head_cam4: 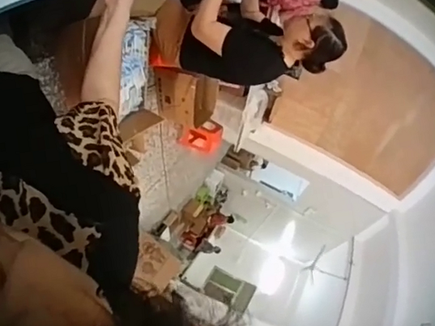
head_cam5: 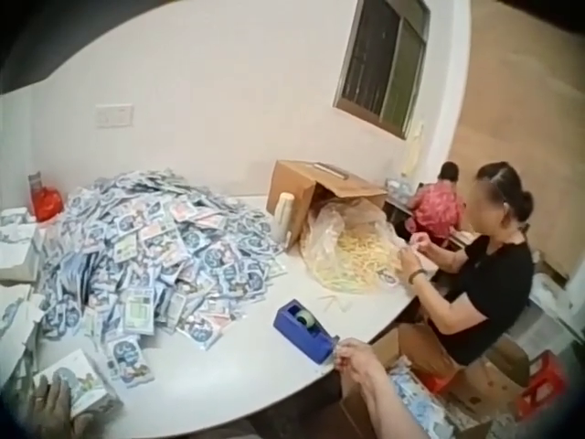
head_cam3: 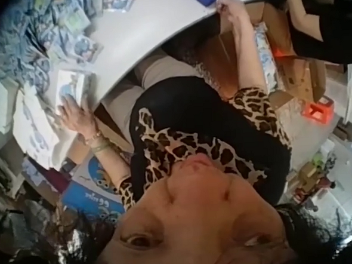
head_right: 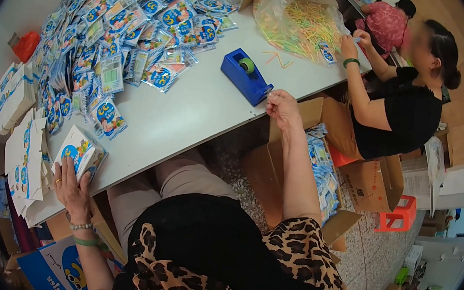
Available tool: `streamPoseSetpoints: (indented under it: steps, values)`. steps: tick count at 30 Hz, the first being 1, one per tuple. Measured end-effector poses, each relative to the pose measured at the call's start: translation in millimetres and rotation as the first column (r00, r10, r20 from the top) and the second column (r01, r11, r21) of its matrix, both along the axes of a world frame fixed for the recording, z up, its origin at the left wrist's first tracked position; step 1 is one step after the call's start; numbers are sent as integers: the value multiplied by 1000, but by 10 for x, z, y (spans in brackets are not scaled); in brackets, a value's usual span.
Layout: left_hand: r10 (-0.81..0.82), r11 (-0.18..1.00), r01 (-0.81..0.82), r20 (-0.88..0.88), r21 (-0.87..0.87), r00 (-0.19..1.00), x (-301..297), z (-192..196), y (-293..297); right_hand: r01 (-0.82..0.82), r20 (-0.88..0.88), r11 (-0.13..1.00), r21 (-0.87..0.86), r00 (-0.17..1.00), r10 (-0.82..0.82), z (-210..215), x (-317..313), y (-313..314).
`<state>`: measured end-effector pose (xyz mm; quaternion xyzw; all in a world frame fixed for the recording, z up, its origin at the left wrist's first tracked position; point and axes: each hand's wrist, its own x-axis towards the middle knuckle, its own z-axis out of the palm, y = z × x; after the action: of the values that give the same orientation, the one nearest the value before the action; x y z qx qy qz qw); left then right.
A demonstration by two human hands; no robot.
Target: Packing individual product packets into smaller display boxes and then placing those boxes into a larger cardboard carton.
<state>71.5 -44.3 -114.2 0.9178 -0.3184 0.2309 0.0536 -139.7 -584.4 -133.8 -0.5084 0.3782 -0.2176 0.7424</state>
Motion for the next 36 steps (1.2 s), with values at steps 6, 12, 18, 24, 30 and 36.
streamPoseSetpoints:
  steps: [6, 12, 18, 24, 30, 36]
  values:
    - [136, 987, -133, 26, -94, 990, -49, -100, -357, 102, -275, 966, -239, 947, -168, -65, -3, -19]
    - [218, 971, -206, 93, -118, 972, -101, 2, -501, -40, -352, 950, -309, 933, -76, -44, -133, 743]
    - [248, 964, -231, 125, -135, 961, -120, -18, -449, -604, -84, 771, -203, 795, 601, 631, 1104, 2776]
    - [196, 973, -186, 62, -137, 979, -130, 10, -475, -642, 36, 749, -163, 755, 655, 406, 1965, 3723]
    - [108, 964, -94, 40, -249, 993, -107, 1, -467, -521, -55, 707, -478, 821, 568, 178, 2025, 3797]
    - [118, 949, -92, 68, -300, 991, -203, -91, -324, -530, -126, 731, -430, 837, 533, 227, 1963, 3952]
